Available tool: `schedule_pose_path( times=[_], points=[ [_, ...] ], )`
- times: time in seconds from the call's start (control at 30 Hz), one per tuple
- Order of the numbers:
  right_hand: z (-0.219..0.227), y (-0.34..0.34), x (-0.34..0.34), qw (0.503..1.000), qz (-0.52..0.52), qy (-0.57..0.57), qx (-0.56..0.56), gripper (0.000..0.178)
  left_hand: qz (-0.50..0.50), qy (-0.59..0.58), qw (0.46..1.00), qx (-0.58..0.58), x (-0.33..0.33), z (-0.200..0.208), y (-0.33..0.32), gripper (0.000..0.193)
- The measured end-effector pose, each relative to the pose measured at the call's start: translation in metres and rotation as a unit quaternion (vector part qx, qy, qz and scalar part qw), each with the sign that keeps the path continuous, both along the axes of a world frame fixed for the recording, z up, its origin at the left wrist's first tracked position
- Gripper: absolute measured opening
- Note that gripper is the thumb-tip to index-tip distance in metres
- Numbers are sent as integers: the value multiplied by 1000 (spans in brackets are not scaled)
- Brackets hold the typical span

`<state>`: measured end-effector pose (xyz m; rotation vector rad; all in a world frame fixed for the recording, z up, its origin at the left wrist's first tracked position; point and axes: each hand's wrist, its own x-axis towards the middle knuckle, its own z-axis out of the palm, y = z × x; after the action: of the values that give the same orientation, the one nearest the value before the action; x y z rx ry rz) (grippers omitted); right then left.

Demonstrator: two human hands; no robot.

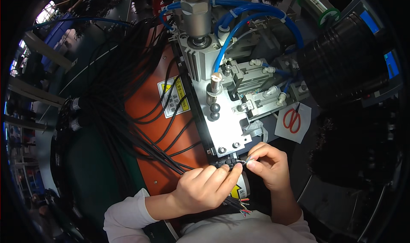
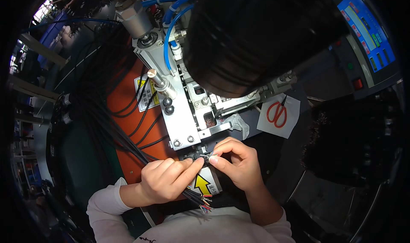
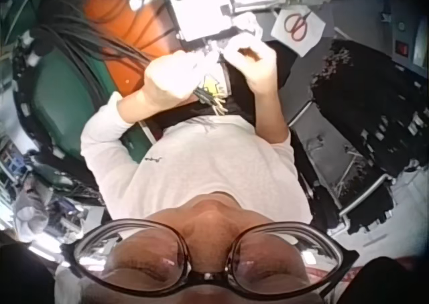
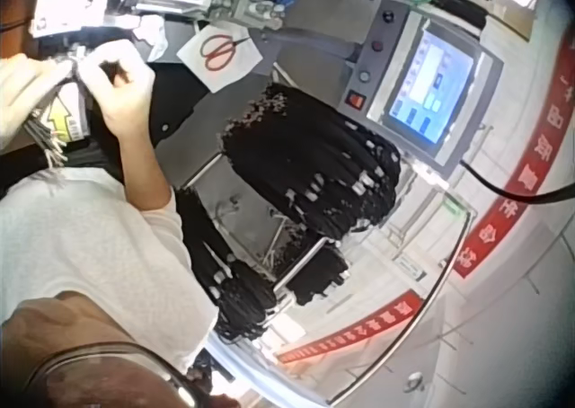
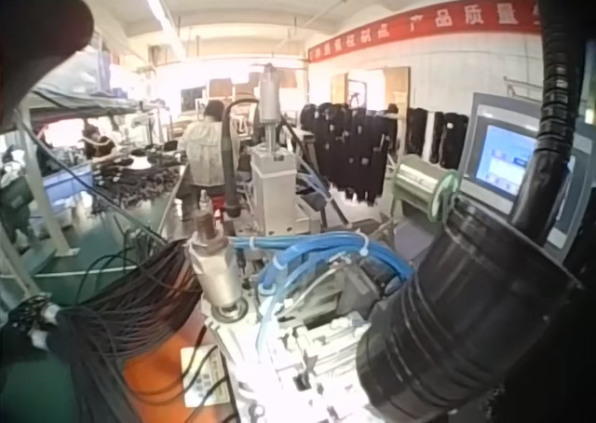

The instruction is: The person selects cables from a bundle and inserts individual wire ends into a processing machine by hand.

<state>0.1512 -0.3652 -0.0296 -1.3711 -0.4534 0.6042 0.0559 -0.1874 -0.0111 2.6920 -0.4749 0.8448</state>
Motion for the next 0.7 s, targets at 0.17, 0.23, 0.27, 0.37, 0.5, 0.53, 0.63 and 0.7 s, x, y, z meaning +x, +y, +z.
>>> schedule_pose_path(
  times=[0.17, 0.23, 0.27, 0.37, 0.5, 0.53, 0.63, 0.7],
  points=[
    [-4, 9, 1, 947, -44, -277, -156, 8, -3, 73, 997, 33, -4, -1, -4, 37],
    [-7, 17, 0, 925, -59, -332, -177, 7, 25, 123, 990, 67, -2, 2, -6, 38],
    [-8, 20, -1, 898, -76, -386, -195, 7, 26, 123, 990, 67, -2, 1, -7, 38],
    [-7, 18, -2, 884, -43, -397, -243, 9, 62, 137, 985, 79, -4, -1, -10, 40],
    [-14, 24, -2, 892, -92, -404, -181, 10, 66, 131, 987, 67, -1, -3, -11, 37],
    [-17, 25, -2, 893, -91, -403, -178, 10, 66, 123, 988, 65, -1, -3, -10, 36],
    [-26, 26, -2, 903, -124, -381, -157, 9, 57, 111, 991, 40, 1, -4, -9, 34],
    [-30, 24, -3, 953, -122, -235, -149, 8, 53, 93, 994, 26, 4, -9, -8, 33]
  ],
)
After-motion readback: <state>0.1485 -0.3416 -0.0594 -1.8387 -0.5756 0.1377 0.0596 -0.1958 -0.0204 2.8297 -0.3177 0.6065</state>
